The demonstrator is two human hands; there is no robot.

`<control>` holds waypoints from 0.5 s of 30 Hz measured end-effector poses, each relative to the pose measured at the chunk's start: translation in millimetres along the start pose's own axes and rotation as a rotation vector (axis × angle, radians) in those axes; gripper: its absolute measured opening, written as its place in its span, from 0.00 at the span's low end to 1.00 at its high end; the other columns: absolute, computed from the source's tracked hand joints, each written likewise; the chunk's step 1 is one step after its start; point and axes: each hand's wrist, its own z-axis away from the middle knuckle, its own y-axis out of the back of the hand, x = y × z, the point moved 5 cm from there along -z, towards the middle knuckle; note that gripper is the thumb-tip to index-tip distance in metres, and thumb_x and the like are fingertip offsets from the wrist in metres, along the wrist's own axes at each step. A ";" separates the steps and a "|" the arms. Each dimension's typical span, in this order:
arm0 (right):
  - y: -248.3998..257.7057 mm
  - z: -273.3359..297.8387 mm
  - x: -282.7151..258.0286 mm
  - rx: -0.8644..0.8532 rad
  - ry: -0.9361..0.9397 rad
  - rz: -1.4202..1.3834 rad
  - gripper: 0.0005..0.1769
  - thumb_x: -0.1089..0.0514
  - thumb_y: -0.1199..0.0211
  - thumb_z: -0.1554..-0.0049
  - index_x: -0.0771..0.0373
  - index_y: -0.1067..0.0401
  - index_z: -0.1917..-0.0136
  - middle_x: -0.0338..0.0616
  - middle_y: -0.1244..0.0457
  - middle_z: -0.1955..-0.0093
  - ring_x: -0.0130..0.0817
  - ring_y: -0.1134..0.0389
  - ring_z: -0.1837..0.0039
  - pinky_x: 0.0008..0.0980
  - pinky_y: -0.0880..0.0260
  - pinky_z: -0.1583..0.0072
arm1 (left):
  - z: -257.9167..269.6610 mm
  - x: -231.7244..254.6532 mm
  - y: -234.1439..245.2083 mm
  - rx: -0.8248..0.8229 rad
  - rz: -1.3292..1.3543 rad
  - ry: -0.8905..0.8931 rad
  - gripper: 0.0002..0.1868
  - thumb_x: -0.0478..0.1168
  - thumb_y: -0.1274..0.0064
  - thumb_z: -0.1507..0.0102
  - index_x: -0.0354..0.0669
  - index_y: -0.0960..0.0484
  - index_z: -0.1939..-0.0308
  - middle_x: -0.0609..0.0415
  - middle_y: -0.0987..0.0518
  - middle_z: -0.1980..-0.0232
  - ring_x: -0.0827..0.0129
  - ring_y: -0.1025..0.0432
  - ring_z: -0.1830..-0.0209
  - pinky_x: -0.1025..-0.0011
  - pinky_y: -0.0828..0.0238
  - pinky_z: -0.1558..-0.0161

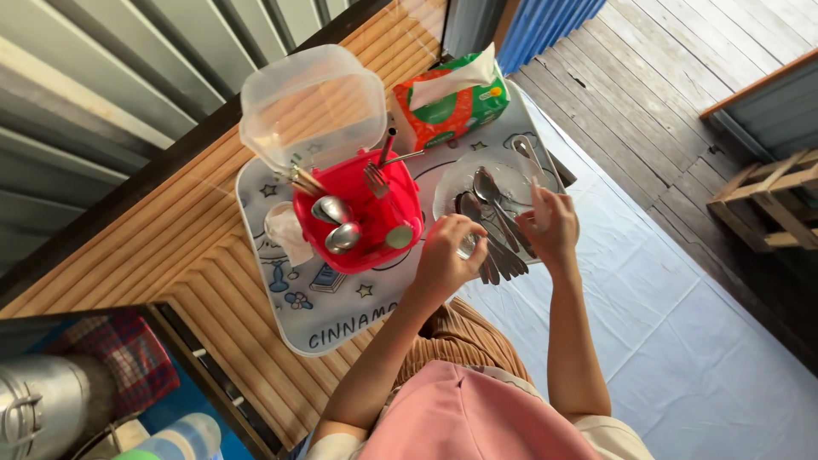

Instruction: The person wipes multiple metal spoons and forks with a white tissue, handling them one at a time. The person places the cleaned items into a red cutlery holder on a tray.

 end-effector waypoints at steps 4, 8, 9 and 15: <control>-6.1 2.5 -6.4 -0.133 -0.094 -0.204 0.33 0.72 0.26 0.53 0.77 0.32 0.35 0.62 0.43 0.43 0.53 0.28 0.56 0.45 0.24 0.50 | -2.3 7.3 7.6 -0.056 0.060 0.081 0.04 0.34 0.44 0.40 0.45 0.18 0.62 0.51 0.22 0.62 0.54 0.25 0.59 0.61 0.29 0.51; -16.8 4.2 5.4 -0.159 -0.054 -0.085 0.37 0.71 0.26 0.56 0.69 0.31 0.33 0.58 0.44 0.44 0.63 0.28 0.54 0.51 0.27 0.52 | 0.0 1.6 5.4 -0.092 0.050 0.146 0.04 0.37 0.43 0.39 0.50 0.17 0.60 0.56 0.22 0.61 0.61 0.26 0.59 0.65 0.29 0.51; -18.2 4.2 5.0 -0.158 -0.048 -0.060 0.37 0.71 0.25 0.57 0.68 0.30 0.34 0.58 0.43 0.45 0.69 0.30 0.51 0.53 0.29 0.52 | 0.3 -0.2 4.7 -0.091 0.051 0.156 0.04 0.37 0.43 0.39 0.51 0.17 0.61 0.57 0.22 0.61 0.62 0.27 0.59 0.65 0.29 0.51; -12.3 4.6 29.7 0.038 -0.174 -0.065 0.33 0.66 0.25 0.56 0.65 0.26 0.36 0.56 0.38 0.44 0.57 0.33 0.45 0.49 0.36 0.47 | -1.3 -1.0 7.0 -0.096 0.090 0.171 0.04 0.37 0.42 0.39 0.51 0.16 0.61 0.57 0.21 0.61 0.64 0.27 0.61 0.66 0.29 0.53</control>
